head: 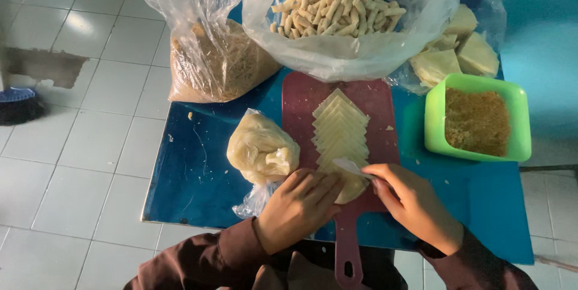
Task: The person folds thin square pastry wrappers by hand into small triangular shapes and stacks them in an overlapping diamond pattern on a pink cutting board. They repeatedly take a wrapper from a plastic bag, fold it, press the fold, and place it on the growing stack, and near the end use a small white spoon to press along the folded pieces.
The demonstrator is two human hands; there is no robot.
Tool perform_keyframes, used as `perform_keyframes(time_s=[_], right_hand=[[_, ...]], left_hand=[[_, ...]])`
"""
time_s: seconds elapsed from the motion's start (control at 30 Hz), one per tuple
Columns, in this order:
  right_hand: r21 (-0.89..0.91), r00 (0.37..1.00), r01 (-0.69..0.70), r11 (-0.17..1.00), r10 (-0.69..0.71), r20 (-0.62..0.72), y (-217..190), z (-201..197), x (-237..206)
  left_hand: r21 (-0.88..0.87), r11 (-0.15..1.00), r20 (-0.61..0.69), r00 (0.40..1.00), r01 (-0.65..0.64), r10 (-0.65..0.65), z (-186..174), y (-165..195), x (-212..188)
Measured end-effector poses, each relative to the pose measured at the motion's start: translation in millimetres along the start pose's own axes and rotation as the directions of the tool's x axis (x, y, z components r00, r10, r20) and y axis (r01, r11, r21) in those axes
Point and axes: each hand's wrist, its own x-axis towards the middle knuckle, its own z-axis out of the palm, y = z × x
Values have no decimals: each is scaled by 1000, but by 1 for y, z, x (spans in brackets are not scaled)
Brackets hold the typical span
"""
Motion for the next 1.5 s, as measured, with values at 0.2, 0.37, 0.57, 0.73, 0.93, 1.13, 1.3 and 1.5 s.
perform_keyframes(time_s=[0.2,0.37,0.57,0.73,0.93,1.13,1.3,1.5], right_hand=[[-328,972,224,918,-236,3,5,-8,9],[-403,931,328,855,-366,-18,9,-9,21],[-261,963,221,940,-252,-91,5,-13,15],[-238,972,216,947,-231,-37,0,-12,12],[-287,967,240,927,-254,-10,2,-16,20],[-355,945,266,896,-315,-87,5,-12,20],[-445,912,363,819,-409,-10,6,-9,1],[-525,895,413,744,-438,82,8,2,-7]], left_hand=[[5,1000,0,1000,-3,3,5,2,-2],[23,1000,-4,1000,0,0,10,4,-3],[20,1000,-16,1000,-3,3,15,4,-6],[23,1000,-37,999,5,-4,16,5,-7],[18,1000,-28,1000,0,0,14,5,-6],[5,1000,-53,999,4,-4,14,4,-7],[37,999,-66,998,4,-2,16,5,-7],[56,998,-63,998,-3,7,15,5,-7]])
